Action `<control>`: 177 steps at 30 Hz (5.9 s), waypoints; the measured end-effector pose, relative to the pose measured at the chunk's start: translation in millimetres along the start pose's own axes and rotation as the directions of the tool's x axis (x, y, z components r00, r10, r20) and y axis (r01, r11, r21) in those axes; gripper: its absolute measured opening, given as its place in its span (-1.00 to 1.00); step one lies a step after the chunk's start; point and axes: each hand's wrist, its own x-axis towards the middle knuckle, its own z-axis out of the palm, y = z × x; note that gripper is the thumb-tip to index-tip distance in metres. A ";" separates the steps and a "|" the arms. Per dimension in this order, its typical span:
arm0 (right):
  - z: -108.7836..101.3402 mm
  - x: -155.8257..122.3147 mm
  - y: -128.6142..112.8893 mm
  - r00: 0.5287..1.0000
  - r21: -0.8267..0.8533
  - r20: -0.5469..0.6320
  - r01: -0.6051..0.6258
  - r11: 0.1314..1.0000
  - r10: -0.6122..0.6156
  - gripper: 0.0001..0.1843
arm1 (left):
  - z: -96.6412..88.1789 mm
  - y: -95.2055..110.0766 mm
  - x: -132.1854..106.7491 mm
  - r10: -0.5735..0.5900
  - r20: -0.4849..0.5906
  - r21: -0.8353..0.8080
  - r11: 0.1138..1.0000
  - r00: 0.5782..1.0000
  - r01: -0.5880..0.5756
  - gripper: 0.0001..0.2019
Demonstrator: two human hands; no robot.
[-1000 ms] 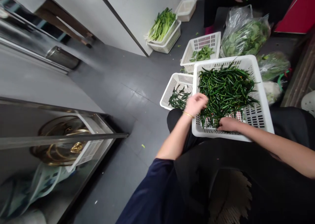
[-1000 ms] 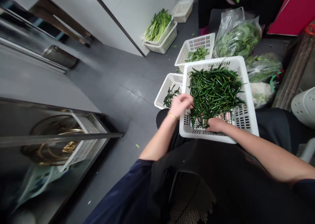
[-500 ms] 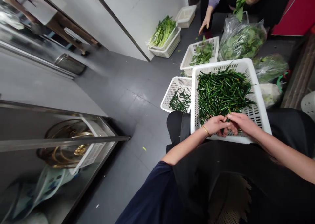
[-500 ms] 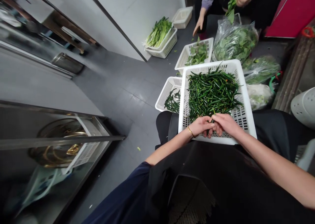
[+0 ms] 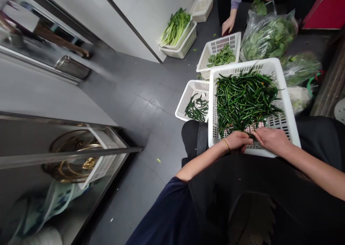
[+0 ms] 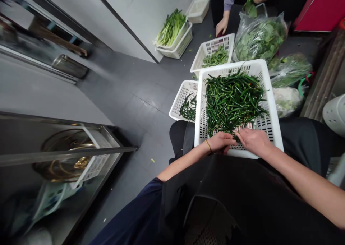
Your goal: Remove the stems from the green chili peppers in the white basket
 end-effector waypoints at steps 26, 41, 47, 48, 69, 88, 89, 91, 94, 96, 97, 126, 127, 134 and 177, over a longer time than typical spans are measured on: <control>-34.7 4.5 10.5 0.945 0.725 0.322 -0.208 0.657 -0.056 -0.59 | -16.6 -2.9 13.0 0.466 -0.152 0.472 0.809 0.872 -0.350 -0.84; -8.4 13.1 -3.1 0.872 0.917 0.274 -0.364 0.164 0.406 -0.62 | -17.6 -4.6 2.1 0.361 -0.123 0.164 0.926 0.924 -0.340 -0.55; -11.9 19.4 -8.5 0.941 0.919 0.231 -0.294 0.263 0.246 -0.67 | -14.1 -5.4 4.2 0.350 -0.046 0.032 0.937 0.936 -0.349 -0.51; -12.2 20.2 -7.8 0.956 0.902 0.191 -0.261 0.345 0.225 -0.66 | -13.8 -5.2 4.5 0.350 -0.038 0.017 0.937 0.936 -0.350 -0.51; -15.8 93.0 55.9 0.920 -0.241 0.195 -0.291 0.926 0.340 -0.58 | -38.3 5.5 3.1 0.311 -0.245 -0.566 0.723 0.918 -0.396 -0.75; -33.3 29.6 4.1 0.841 0.148 0.522 0.074 0.986 -0.142 -0.51 | -30.7 -2.1 12.5 0.062 -0.271 -0.584 0.783 0.961 -0.215 -0.58; -28.8 36.3 12.7 0.877 0.049 0.479 0.015 0.999 -0.037 -0.45 | -34.6 -2.5 12.8 0.057 -0.288 -0.631 0.740 0.956 -0.235 -0.57; -17.5 51.6 25.1 0.931 -0.129 0.344 -0.080 0.988 0.120 -0.45 | -40.7 -2.9 12.8 0.055 -0.280 -0.700 0.671 0.958 -0.244 -0.57; -4.7 69.7 32.4 0.956 -0.224 0.250 -0.096 0.970 0.152 -0.62 | -43.3 -2.6 10.5 0.076 -0.268 -0.720 0.647 0.960 -0.252 -0.61; -5.7 72.3 32.8 0.966 -0.178 0.212 -0.110 0.978 0.148 -0.65 | -41.7 -2.2 7.9 0.100 -0.301 -0.688 0.666 0.948 -0.289 -0.62; -9.3 70.3 32.1 0.973 -0.114 0.169 -0.139 0.984 0.157 -0.67 | -40.1 -1.9 6.7 0.113 -0.329 -0.656 0.687 0.938 -0.313 -0.62; -22.6 50.9 -24.1 0.888 0.842 0.437 -0.460 0.282 0.146 -0.68 | -22.1 -6.7 -3.1 0.249 -0.378 -0.315 0.871 0.892 -0.377 -0.73; -24.9 49.0 -23.9 0.883 0.871 0.456 -0.469 0.146 0.112 -0.66 | -21.3 -4.2 -6.0 0.278 -0.373 -0.285 0.873 0.885 -0.395 -0.72; -25.9 34.3 -22.6 0.885 0.863 0.461 -0.463 0.200 0.059 -0.49 | -17.7 7.4 -14.3 0.432 -0.329 -0.123 0.862 0.840 -0.491 -0.67; 16.7 47.5 -17.1 0.929 0.110 0.368 -0.092 0.990 0.045 -0.63 | -31.9 25.6 -27.2 0.282 -0.749 -0.203 0.764 0.600 -0.612 -0.68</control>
